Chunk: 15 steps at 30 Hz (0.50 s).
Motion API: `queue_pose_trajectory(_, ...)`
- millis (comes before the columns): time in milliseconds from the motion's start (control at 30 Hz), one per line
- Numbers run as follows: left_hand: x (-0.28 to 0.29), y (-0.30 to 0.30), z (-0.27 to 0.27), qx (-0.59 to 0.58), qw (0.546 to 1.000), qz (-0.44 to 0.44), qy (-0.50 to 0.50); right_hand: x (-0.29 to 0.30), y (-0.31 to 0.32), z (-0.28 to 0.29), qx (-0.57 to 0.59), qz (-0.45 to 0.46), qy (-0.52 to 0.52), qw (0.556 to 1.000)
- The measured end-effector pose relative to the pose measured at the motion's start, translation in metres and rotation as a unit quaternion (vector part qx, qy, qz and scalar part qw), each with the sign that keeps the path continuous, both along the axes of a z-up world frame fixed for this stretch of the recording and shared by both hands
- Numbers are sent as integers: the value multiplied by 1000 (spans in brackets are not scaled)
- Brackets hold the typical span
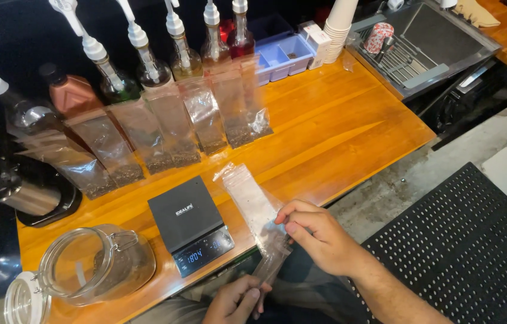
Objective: Portioning tea leaves from a large jar into small plastic bags using a spoon and a digital scale.
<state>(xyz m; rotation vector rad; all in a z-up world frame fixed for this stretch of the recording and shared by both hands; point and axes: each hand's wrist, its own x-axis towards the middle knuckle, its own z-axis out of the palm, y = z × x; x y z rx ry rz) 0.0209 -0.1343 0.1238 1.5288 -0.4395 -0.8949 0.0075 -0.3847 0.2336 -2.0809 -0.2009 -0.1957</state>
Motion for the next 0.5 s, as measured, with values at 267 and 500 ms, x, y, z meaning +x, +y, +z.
queue_pose_trajectory(267,-4,12,-19,-161,984,24,67,15,2,-13,82,-32,66,994)
queue_pose_trajectory(500,-9,32,17,-272,955,66,98,57,12,-9,58,-50,39,996)
